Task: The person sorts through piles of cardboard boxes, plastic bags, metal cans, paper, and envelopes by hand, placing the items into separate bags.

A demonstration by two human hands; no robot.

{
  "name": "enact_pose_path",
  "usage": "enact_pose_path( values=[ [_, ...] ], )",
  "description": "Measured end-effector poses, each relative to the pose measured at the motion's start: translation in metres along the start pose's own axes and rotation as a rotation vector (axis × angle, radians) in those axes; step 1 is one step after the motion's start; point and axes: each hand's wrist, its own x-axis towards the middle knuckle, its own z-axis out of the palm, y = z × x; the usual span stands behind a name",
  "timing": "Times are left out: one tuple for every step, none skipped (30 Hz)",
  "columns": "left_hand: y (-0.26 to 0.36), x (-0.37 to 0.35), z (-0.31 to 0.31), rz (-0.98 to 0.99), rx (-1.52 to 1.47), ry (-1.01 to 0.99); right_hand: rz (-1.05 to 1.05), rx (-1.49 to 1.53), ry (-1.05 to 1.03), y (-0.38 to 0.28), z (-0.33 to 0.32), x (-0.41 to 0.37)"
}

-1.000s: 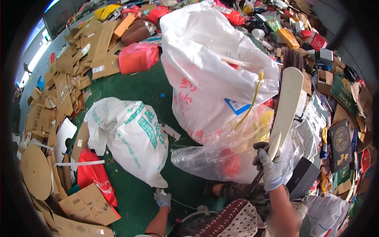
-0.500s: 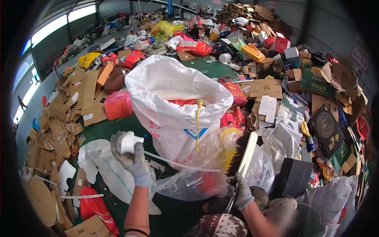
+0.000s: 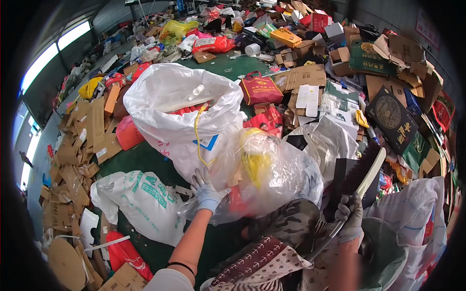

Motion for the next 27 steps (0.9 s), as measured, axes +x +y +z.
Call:
enact_pose_path(
  values=[
    [-0.010, -0.001, 0.019, -0.173, -0.143, -0.107, 0.013, 0.053, 0.064, -0.007, -0.011, 0.006],
    [-0.051, 0.022, 0.100, -0.181, -0.775, -0.394, 0.028, 0.101, 0.122, -0.009, -0.019, 0.012],
    [-0.091, 0.044, 0.179, -0.379, -1.331, -0.699, 0.039, 0.101, 0.145, -0.006, -0.022, 0.018],
    [-0.065, 0.031, 0.157, -0.389, -1.388, -0.687, 0.049, 0.097, 0.169, -0.004, -0.024, 0.023],
    [-0.038, 0.017, 0.136, -0.399, -1.445, -0.675, 0.073, 0.079, 0.233, -0.002, -0.023, 0.028],
    [-0.010, 0.005, 0.103, -0.414, -1.492, -0.669, 0.113, 0.085, 0.208, -0.001, -0.022, 0.031],
    [0.006, 0.007, 0.079, -0.453, -1.651, -0.708, 0.136, 0.060, 0.179, 0.001, -0.023, 0.034],
    [0.023, 0.013, 0.049, -0.495, -1.810, -0.744, 0.159, 0.034, 0.151, 0.003, -0.022, 0.037],
    [0.049, 0.000, -0.015, -0.421, -1.983, -0.746, 0.184, -0.006, 0.114, 0.004, -0.011, 0.032],
    [0.060, 0.009, -0.050, -0.358, -1.895, -0.771, 0.186, -0.061, 0.133, 0.006, -0.011, 0.035],
    [0.078, 0.003, -0.084, -0.177, -1.834, -0.639, 0.185, -0.099, 0.091, 0.007, -0.012, 0.035],
    [0.109, -0.031, -0.146, -0.081, -1.821, -0.444, 0.187, -0.134, 0.043, 0.010, -0.012, 0.036],
    [0.104, -0.013, -0.164, 0.071, -1.780, -0.488, 0.166, -0.174, 0.045, 0.013, -0.015, 0.037],
    [0.124, -0.027, -0.207, 0.115, -1.772, -0.250, 0.139, -0.213, 0.043, 0.015, -0.018, 0.038],
    [0.119, -0.026, -0.242, 0.311, -1.612, -0.157, 0.132, -0.243, 0.064, 0.015, -0.019, 0.036],
    [0.128, -0.046, -0.283, 0.252, -1.509, 0.080, 0.115, -0.274, 0.063, 0.016, -0.018, 0.034],
    [0.106, -0.006, -0.307, 0.417, -1.686, 0.021, 0.141, -0.332, 0.104, 0.011, -0.010, 0.022],
    [0.071, 0.027, -0.338, 0.598, -1.845, -0.031, 0.169, -0.387, 0.133, 0.012, 0.000, 0.014],
    [0.058, -0.025, -0.383, 0.565, -1.857, -0.109, 0.145, -0.365, 0.128, 0.014, -0.013, 0.025],
    [0.049, -0.079, -0.428, 0.530, -1.863, -0.185, 0.126, -0.337, 0.120, 0.017, -0.031, 0.039],
    [0.015, -0.091, -0.451, 0.547, -1.838, -0.003, 0.137, -0.340, 0.131, 0.020, -0.033, 0.039],
    [-0.022, -0.102, -0.475, 0.568, -1.812, 0.169, 0.138, -0.347, 0.145, 0.019, -0.035, 0.039],
    [-0.062, -0.117, -0.503, 0.595, -1.577, 0.393, 0.174, -0.359, 0.114, 0.017, -0.051, 0.052],
    [-0.105, -0.127, -0.527, 0.608, -1.348, 0.583, 0.194, -0.378, 0.098, 0.015, -0.065, 0.061],
    [-0.130, -0.129, -0.534, 0.610, -1.126, 0.745, 0.250, -0.390, 0.148, 0.012, -0.068, 0.063],
    [-0.123, -0.159, -0.542, 0.344, -1.200, 1.000, 0.240, -0.406, 0.115, 0.011, -0.076, 0.062],
    [-0.144, -0.169, -0.550, 0.305, -1.118, 1.062, 0.257, -0.401, 0.142, 0.009, -0.074, 0.054]
  ],
)
